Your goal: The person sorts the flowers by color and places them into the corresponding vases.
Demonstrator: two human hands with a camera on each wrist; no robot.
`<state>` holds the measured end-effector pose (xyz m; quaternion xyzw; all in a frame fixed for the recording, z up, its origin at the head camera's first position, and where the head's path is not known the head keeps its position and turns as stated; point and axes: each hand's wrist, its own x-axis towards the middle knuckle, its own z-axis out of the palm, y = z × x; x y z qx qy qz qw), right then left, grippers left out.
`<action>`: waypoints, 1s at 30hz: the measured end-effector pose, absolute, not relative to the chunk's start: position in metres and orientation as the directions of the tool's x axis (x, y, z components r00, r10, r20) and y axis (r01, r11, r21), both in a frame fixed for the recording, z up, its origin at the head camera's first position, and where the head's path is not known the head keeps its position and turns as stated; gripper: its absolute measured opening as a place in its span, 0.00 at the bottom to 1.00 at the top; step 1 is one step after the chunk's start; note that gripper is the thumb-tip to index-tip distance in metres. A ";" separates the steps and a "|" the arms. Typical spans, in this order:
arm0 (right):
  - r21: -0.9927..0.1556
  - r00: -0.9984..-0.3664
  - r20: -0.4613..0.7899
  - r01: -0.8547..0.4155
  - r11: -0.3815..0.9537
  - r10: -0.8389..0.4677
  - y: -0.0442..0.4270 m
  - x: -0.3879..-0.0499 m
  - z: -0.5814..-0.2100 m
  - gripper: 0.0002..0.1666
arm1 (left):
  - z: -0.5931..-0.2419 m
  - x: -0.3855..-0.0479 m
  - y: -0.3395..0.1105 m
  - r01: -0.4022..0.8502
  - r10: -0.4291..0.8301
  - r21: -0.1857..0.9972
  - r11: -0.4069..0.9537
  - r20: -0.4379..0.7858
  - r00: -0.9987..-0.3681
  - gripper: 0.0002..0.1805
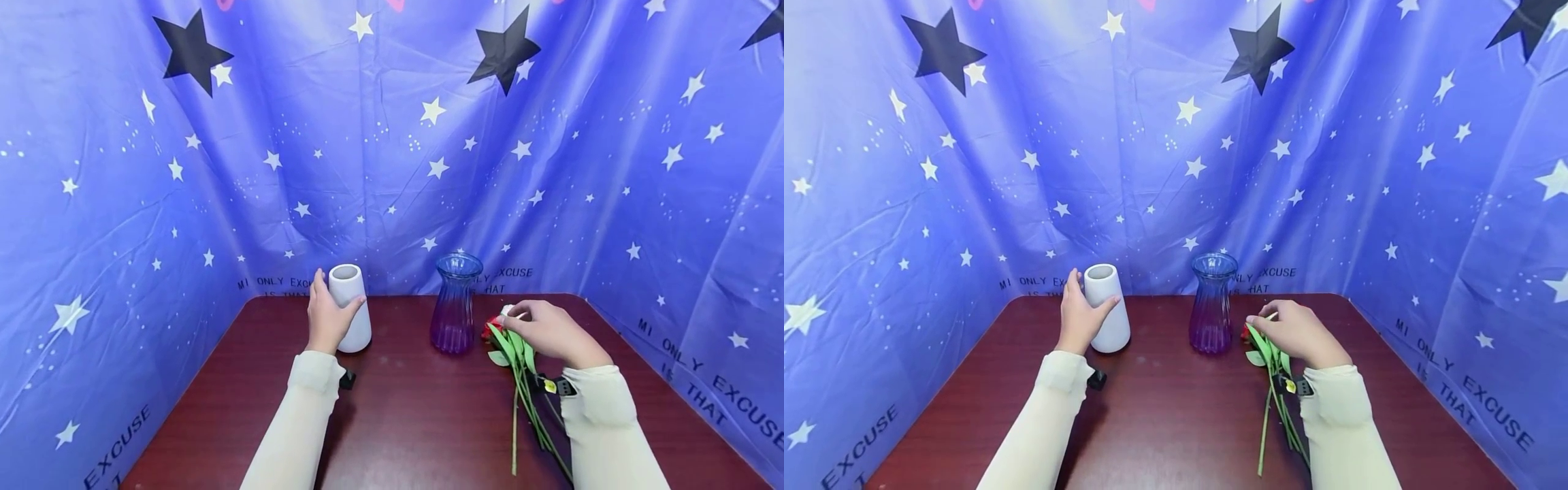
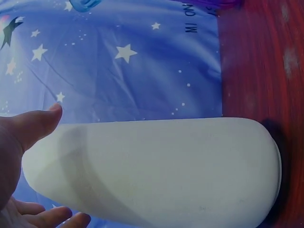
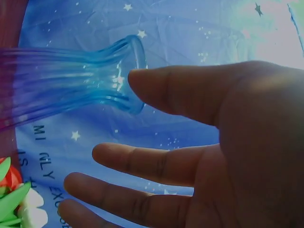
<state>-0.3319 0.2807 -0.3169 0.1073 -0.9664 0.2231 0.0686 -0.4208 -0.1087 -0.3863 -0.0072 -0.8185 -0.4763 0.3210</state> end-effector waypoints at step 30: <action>-0.427 -0.998 -0.036 -0.039 0.903 -0.060 0.313 -0.369 -0.372 0.24 | -0.398 -0.425 -0.111 0.300 -0.253 0.746 0.595 0.529 -0.810 0.45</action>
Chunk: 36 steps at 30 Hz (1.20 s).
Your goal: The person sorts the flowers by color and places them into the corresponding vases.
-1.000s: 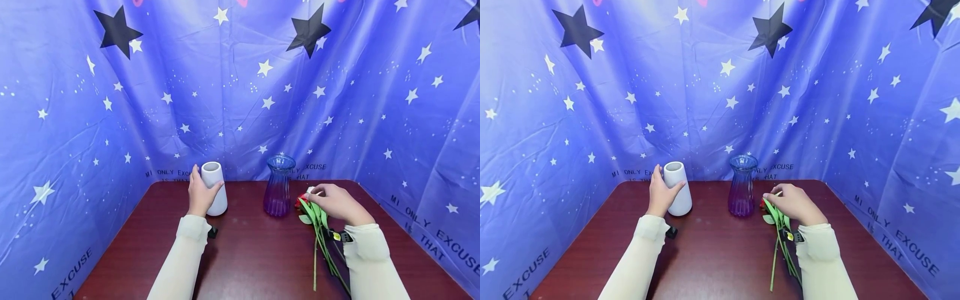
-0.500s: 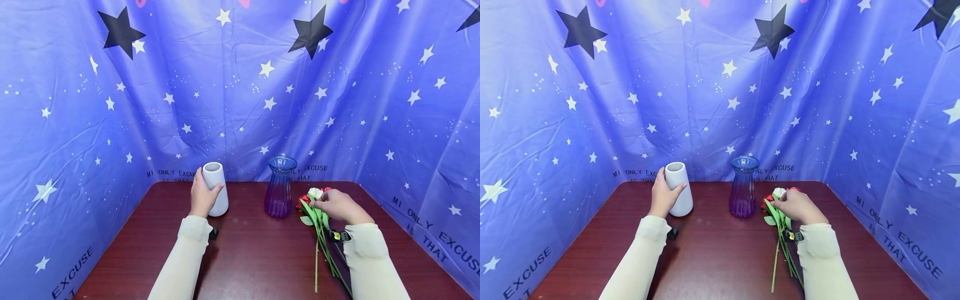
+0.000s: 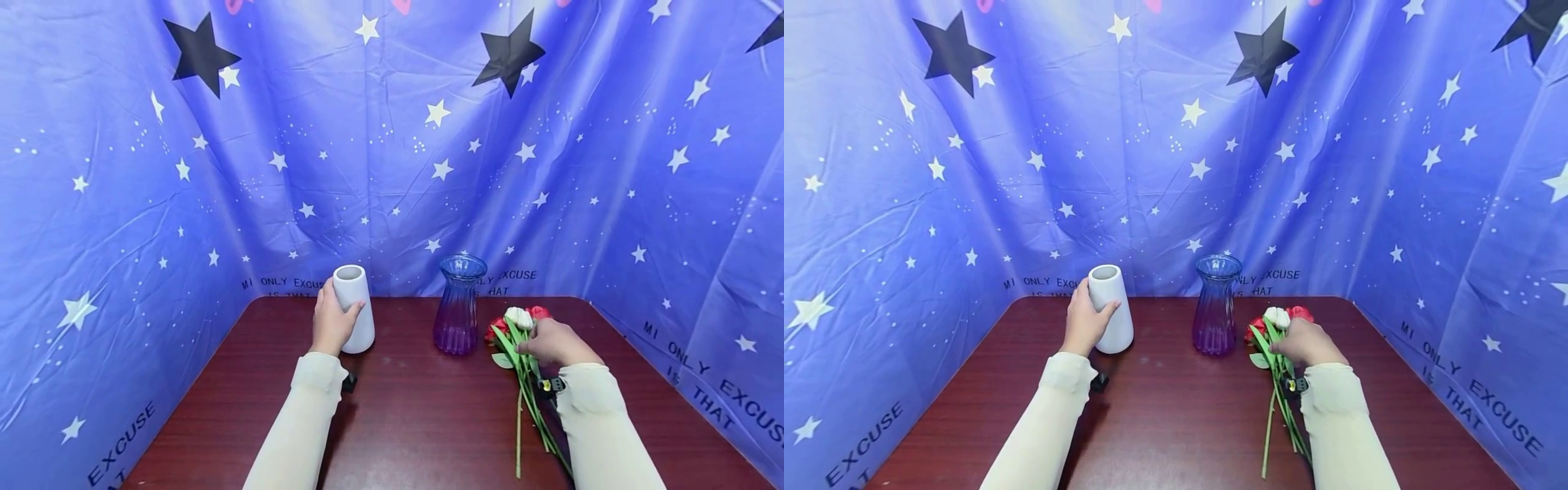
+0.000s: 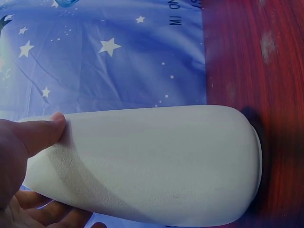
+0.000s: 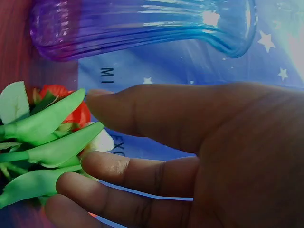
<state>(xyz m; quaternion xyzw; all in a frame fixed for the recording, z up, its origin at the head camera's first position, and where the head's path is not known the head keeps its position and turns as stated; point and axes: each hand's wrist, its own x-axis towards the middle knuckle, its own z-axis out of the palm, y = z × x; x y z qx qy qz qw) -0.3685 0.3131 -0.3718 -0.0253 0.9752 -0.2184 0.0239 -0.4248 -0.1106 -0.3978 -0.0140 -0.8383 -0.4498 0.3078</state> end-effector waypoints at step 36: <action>-0.400 -0.993 -0.119 0.049 0.915 0.001 0.321 -0.381 -0.400 0.13 | -0.399 -0.424 -0.114 0.264 -0.240 0.756 0.599 0.484 -0.841 0.45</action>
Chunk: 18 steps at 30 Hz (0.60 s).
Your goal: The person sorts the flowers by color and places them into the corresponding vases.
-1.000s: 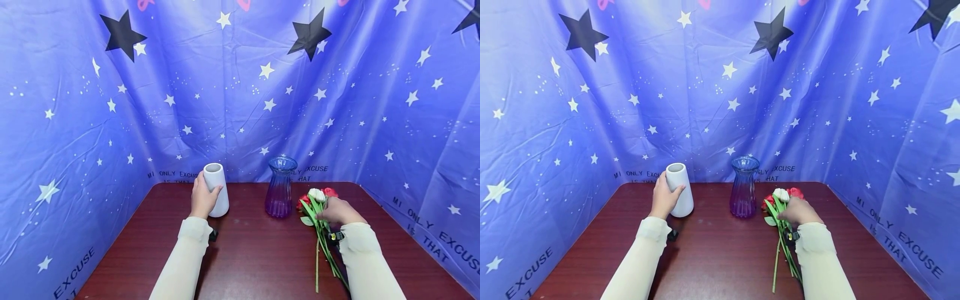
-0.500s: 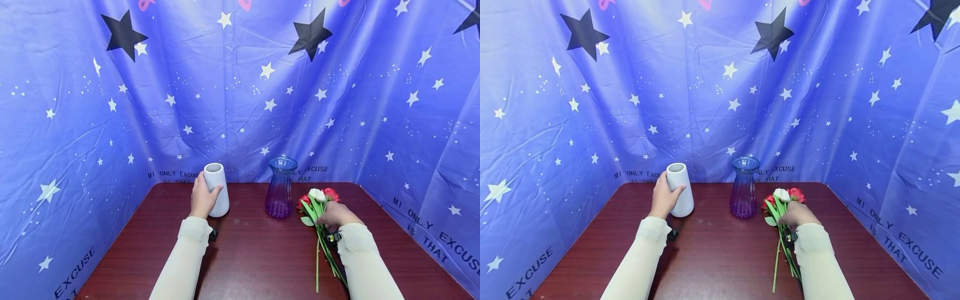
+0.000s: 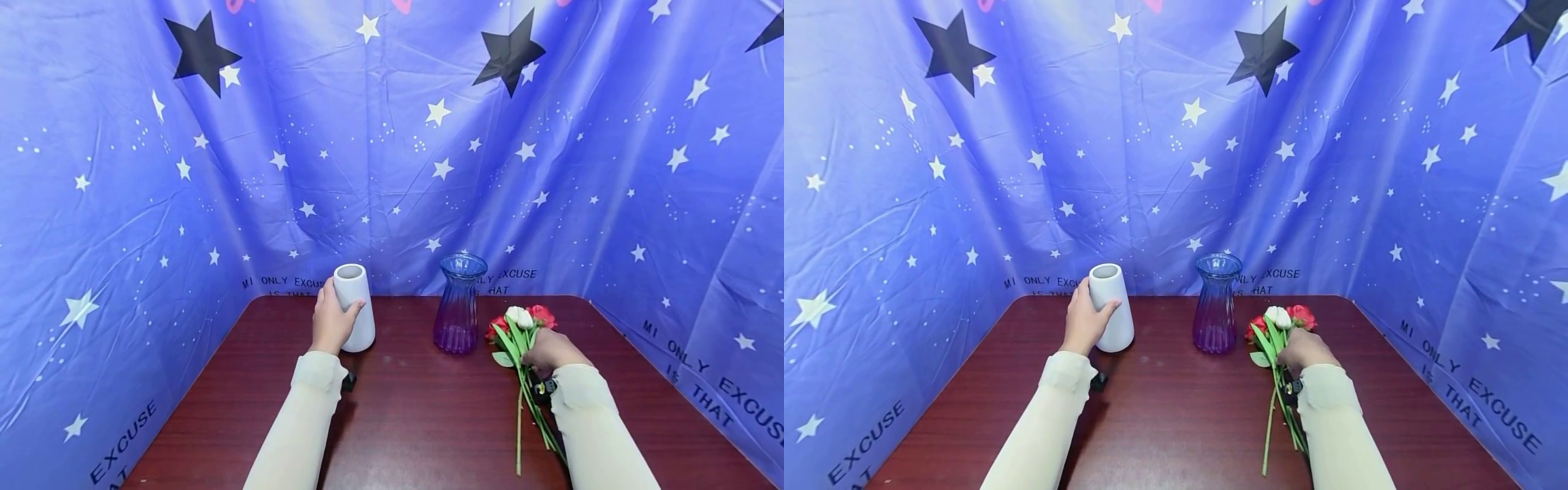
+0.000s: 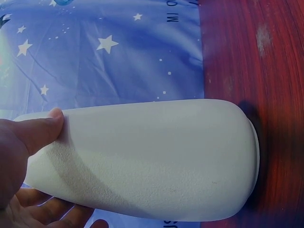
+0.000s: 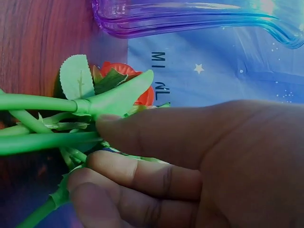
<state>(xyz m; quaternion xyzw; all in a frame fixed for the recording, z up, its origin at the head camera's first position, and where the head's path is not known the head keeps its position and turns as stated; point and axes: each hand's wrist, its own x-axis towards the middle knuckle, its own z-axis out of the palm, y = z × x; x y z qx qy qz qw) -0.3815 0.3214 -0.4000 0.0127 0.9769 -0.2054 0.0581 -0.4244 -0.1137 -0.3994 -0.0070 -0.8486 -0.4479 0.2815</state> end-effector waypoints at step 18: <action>-0.448 -0.994 -0.109 0.065 0.892 0.018 0.322 -0.380 -0.399 0.13 | -0.400 -0.426 -0.114 0.261 -0.237 0.759 0.596 0.477 -0.846 0.46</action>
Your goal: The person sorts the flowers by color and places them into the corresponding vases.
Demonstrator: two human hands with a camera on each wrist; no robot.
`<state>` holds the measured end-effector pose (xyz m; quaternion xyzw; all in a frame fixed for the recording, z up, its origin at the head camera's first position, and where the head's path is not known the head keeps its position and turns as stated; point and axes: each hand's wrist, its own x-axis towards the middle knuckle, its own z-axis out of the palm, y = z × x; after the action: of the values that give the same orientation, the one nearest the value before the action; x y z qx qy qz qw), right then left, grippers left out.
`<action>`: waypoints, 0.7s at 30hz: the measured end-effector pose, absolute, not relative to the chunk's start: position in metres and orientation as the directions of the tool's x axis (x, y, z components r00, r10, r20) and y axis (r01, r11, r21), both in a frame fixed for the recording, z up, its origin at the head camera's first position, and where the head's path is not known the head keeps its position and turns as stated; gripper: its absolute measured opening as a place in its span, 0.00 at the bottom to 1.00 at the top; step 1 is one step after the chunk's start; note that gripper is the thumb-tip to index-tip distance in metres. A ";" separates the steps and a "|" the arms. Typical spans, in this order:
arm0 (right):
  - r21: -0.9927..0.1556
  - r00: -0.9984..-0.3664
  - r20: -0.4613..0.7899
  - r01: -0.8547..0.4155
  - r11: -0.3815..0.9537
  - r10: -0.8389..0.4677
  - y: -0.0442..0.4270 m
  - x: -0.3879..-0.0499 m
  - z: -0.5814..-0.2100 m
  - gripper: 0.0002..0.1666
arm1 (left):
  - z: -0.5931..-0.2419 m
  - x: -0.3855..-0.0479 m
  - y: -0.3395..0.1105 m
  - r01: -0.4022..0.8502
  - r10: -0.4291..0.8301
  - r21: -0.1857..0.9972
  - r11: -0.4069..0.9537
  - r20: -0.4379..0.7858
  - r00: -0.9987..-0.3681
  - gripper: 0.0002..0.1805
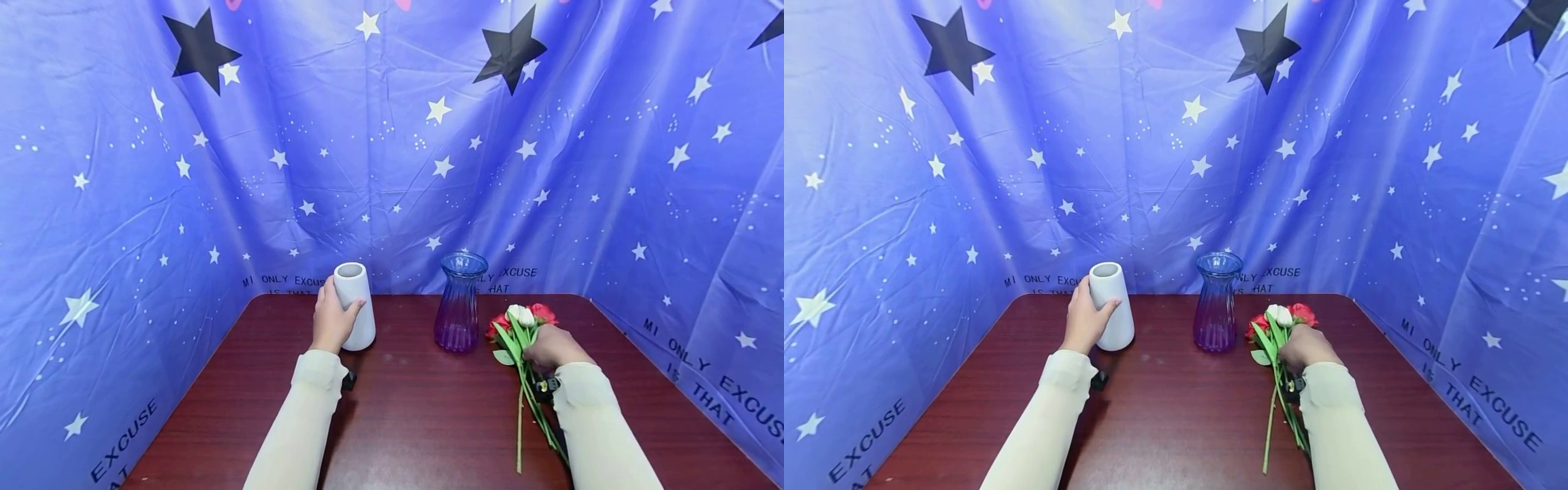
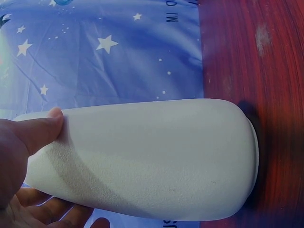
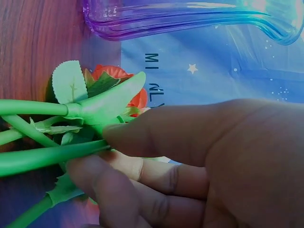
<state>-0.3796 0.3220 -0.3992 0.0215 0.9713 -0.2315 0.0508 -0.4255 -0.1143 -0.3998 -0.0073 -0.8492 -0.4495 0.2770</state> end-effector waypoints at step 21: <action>-0.452 -0.999 -0.033 0.034 0.891 0.022 0.321 -0.373 -0.380 0.15 | -0.400 -0.425 -0.114 0.278 -0.228 0.764 0.581 0.482 -0.846 0.47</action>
<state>-0.3735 0.3214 -0.3801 0.0143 0.9723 -0.2328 0.0133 -0.4245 -0.1140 -0.3997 -0.0148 -0.8449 -0.4572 0.2771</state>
